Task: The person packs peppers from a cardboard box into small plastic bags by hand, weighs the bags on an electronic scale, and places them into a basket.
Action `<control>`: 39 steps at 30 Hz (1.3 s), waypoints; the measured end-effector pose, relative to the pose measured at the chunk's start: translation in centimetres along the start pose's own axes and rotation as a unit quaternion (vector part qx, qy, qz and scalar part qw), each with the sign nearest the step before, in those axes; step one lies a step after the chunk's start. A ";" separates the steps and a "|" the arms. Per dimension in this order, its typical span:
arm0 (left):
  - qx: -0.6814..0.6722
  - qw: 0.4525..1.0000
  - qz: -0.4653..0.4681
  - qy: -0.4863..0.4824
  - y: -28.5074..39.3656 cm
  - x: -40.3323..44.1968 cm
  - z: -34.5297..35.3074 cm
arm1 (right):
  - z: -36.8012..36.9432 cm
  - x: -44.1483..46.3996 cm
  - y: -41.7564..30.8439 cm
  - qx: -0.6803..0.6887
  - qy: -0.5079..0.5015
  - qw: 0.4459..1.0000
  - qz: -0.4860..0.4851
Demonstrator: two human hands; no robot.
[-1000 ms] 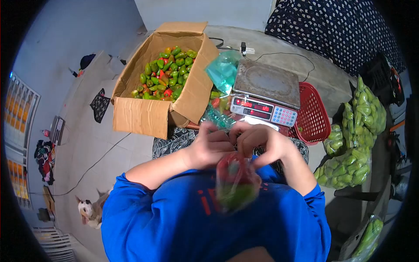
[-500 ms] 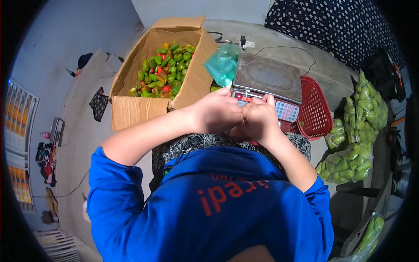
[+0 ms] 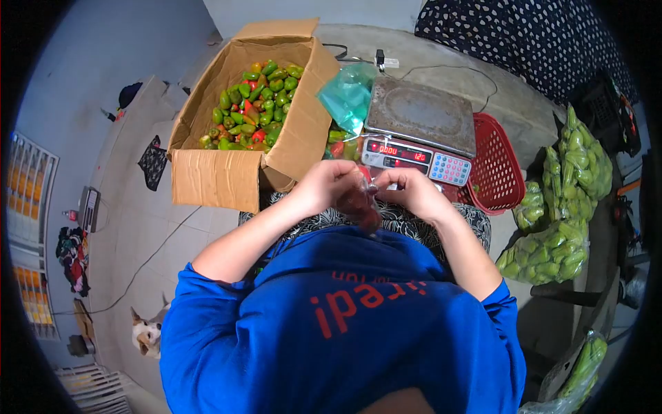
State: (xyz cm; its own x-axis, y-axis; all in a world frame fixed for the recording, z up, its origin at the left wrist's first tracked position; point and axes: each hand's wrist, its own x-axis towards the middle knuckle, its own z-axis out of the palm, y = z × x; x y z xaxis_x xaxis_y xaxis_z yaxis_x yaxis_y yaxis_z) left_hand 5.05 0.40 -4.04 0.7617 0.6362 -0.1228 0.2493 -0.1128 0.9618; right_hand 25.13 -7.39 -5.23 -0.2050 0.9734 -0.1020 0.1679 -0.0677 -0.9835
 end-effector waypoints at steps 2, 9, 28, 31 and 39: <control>0.100 0.993 0.062 0.006 0.0 -0.6 -0.1 | 0.8 -0.3 0.3 0.135 0.007 0.988 0.068; 0.367 0.856 0.344 0.120 1.2 -2.5 1.2 | 2.0 -1.4 0.3 0.272 0.051 0.940 0.200; 0.275 0.893 0.354 0.039 -2.3 -0.2 5.2 | 3.1 -6.6 3.9 0.381 0.104 0.905 0.160; 0.362 0.851 0.379 0.041 -3.2 0.9 5.9 | 3.3 -7.5 4.4 0.417 0.125 0.882 0.178; 0.367 0.905 0.213 0.017 -4.7 1.2 6.8 | 3.5 -7.8 4.8 0.569 0.141 0.790 0.179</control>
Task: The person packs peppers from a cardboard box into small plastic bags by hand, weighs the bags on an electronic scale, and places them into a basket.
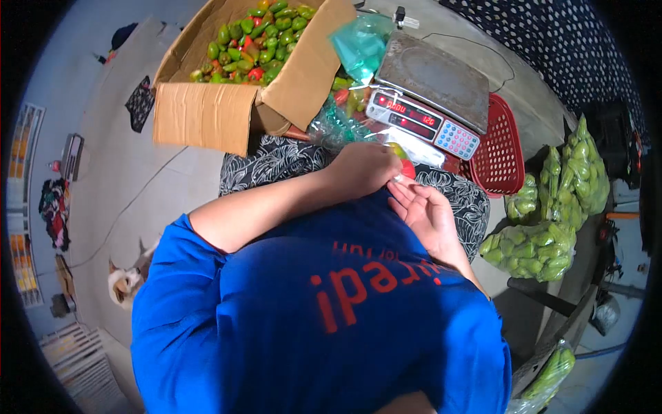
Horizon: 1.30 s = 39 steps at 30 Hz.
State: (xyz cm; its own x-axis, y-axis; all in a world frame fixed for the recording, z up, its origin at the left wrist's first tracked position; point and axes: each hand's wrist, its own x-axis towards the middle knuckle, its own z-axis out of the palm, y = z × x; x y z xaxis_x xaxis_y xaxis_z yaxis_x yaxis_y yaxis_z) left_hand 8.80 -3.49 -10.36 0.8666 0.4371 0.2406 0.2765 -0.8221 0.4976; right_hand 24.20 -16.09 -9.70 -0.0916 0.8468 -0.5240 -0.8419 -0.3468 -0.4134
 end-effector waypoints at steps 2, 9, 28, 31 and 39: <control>-0.052 0.998 0.008 0.021 0.1 -0.2 0.9 | -0.2 0.1 -0.1 0.037 0.005 0.999 -0.001; -0.112 0.988 0.079 0.067 -0.5 7.0 2.8 | -3.3 2.2 -4.8 -0.053 0.062 0.989 -0.121; -0.380 0.898 -0.224 0.004 -8.5 7.6 12.6 | -7.3 12.1 -5.0 -0.765 0.114 0.547 -0.319; -0.437 0.875 -0.208 -0.003 -8.6 7.5 13.2 | -8.4 12.6 -4.9 -0.796 0.134 0.499 -0.315; -0.345 0.925 -0.113 0.111 -9.2 7.4 13.1 | -7.2 12.9 -4.7 -0.805 0.120 0.398 -0.424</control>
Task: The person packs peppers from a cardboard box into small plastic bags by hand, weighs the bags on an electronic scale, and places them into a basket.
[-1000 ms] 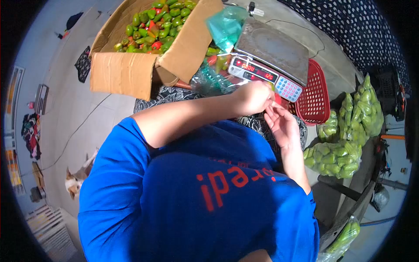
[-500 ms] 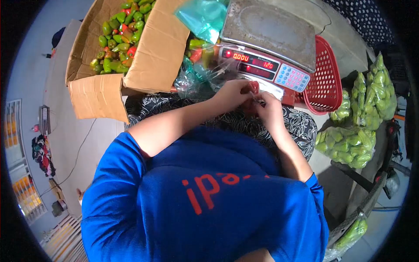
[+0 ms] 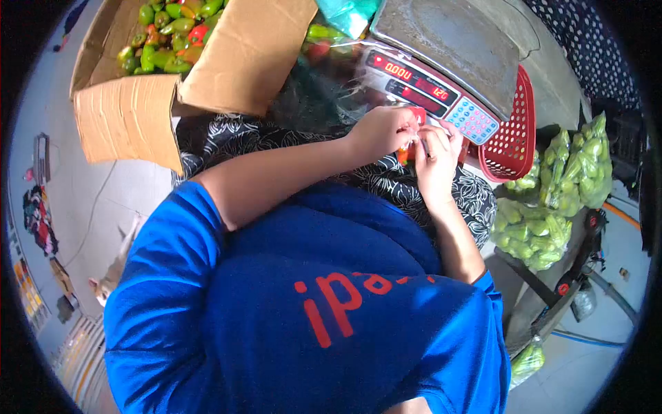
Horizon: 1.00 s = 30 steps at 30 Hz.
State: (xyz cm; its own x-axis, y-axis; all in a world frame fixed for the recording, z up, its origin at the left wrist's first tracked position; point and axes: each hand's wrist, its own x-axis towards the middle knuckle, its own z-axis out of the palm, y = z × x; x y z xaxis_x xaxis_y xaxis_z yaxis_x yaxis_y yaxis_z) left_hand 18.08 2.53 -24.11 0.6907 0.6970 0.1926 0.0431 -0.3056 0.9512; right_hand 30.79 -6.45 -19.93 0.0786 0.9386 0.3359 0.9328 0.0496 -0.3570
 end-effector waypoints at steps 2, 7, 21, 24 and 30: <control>-0.006 0.999 0.031 0.026 0.6 -0.2 -0.5 | -0.6 0.5 -0.6 -0.045 0.023 0.999 -0.011; -0.039 0.999 0.016 -0.004 -0.4 -1.0 -0.4 | -0.1 0.5 0.4 0.040 -0.042 0.998 -0.024; -0.038 0.998 -0.038 -0.023 -1.1 -0.8 -1.1 | 1.1 0.6 2.8 0.280 -0.148 0.915 0.249; -0.035 0.999 0.004 0.003 -1.2 -1.1 -0.4 | 1.9 0.6 4.3 0.282 -0.141 0.921 0.231; 0.042 0.995 0.082 -0.045 -1.9 -1.2 -0.2 | 0.8 1.2 4.0 0.361 -0.165 0.867 0.301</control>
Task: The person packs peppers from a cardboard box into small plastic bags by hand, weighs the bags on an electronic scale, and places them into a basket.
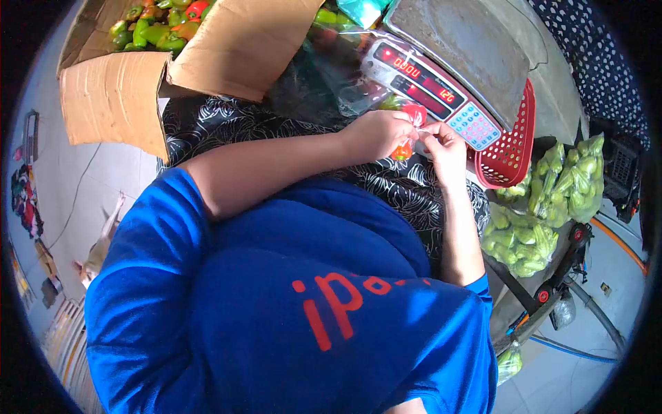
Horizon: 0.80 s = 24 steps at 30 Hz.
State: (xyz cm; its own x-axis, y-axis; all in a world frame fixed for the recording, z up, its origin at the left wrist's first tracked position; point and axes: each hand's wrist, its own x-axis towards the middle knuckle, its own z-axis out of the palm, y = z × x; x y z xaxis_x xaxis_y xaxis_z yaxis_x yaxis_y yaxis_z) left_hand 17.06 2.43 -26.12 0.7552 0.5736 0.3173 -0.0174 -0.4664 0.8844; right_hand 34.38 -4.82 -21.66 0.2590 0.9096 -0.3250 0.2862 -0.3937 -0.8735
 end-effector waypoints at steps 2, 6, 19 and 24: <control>0.017 1.000 0.006 0.002 0.0 0.1 -0.2 | -0.4 0.2 0.2 0.052 -0.043 0.997 0.039; 0.021 0.999 -0.037 -0.007 0.0 0.5 -0.8 | -0.1 0.0 -0.7 0.108 -0.068 0.990 0.068; 0.055 0.998 -0.025 0.030 0.2 0.8 -1.3 | 0.4 -0.2 -0.6 0.195 -0.075 0.973 0.100; 0.112 0.994 -0.005 0.008 -0.2 1.0 -1.6 | 0.5 0.0 -0.7 0.222 -0.087 0.965 0.109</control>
State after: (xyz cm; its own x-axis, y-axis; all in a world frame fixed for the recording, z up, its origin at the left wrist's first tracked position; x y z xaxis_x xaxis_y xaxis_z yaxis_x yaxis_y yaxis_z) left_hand 16.78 4.18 -25.43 0.7438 0.5889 0.3162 0.1379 -0.5981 0.7895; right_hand 33.73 -4.50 -21.21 0.0988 0.8351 -0.5412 -0.1915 -0.5177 -0.8338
